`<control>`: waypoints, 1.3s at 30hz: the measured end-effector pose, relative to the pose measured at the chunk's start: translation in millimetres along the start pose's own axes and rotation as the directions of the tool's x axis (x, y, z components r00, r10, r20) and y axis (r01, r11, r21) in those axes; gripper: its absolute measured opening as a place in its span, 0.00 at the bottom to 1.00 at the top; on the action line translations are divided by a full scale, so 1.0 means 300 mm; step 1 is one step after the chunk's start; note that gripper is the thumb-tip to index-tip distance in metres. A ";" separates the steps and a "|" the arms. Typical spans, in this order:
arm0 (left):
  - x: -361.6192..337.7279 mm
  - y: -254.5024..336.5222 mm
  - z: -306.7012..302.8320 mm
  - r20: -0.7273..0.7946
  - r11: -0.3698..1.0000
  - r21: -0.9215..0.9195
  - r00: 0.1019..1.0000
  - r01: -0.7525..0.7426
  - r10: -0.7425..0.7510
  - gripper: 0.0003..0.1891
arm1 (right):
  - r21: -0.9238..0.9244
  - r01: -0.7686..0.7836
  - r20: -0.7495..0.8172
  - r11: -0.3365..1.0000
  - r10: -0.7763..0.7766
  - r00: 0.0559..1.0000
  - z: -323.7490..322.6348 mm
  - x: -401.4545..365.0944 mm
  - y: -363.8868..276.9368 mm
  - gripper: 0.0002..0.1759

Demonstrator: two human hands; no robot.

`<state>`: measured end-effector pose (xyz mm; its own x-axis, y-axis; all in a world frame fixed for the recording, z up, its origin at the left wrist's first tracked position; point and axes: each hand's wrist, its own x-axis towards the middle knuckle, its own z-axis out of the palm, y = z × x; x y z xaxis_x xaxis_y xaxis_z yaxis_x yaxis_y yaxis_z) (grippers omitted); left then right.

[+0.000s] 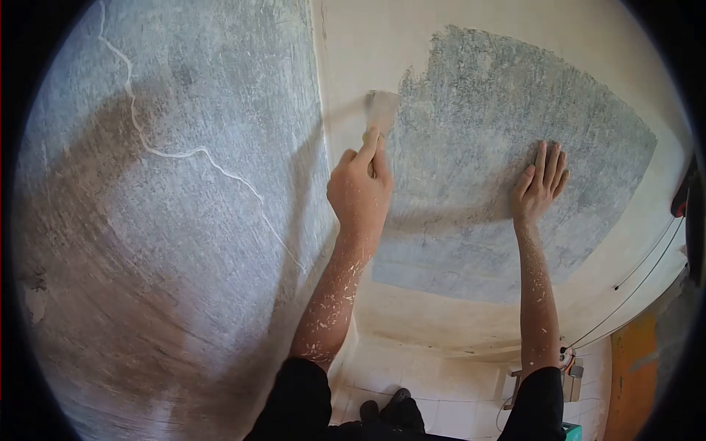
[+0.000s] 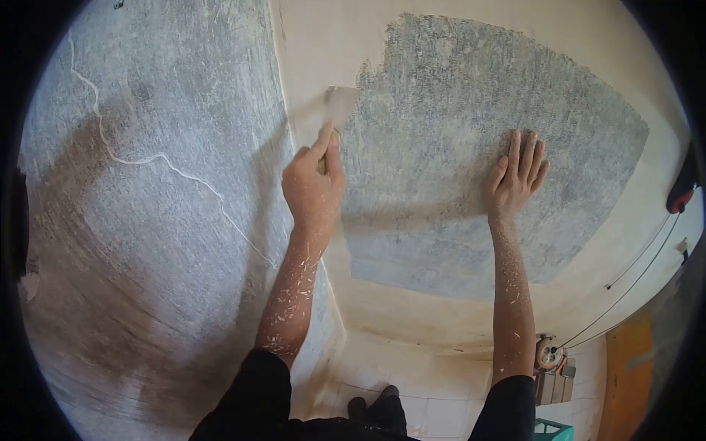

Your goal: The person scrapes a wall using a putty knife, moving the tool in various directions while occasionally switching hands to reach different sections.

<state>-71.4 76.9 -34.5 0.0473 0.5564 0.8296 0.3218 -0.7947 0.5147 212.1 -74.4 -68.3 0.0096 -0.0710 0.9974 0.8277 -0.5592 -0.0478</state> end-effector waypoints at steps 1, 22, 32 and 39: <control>-0.018 -0.018 0.001 0.013 1.000 -0.014 1.000 -0.005 0.005 0.13 | -0.003 -0.009 0.008 1.000 0.009 1.000 -0.002 -0.008 -0.007 0.26; 0.058 0.213 0.026 0.095 0.999 -0.008 0.995 -0.036 0.036 0.14 | -0.042 0.008 0.028 0.999 -0.007 1.000 -0.010 -0.006 0.014 0.26; 0.120 0.239 0.048 0.055 0.997 -0.052 0.997 -0.051 0.053 0.14 | -0.036 0.013 0.006 0.999 -0.013 1.000 -0.006 -0.001 0.018 0.26; 0.065 0.219 0.005 0.109 0.996 -0.078 0.994 0.035 -0.027 0.15 | -0.050 0.000 0.031 0.999 0.002 1.000 -0.021 -0.009 0.005 0.26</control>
<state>-48.0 35.9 15.1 0.1418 0.6006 0.7869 0.2482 -0.7911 0.5591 209.8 -80.1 -71.4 0.0282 -0.0466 0.9985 0.7984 -0.6000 -0.0506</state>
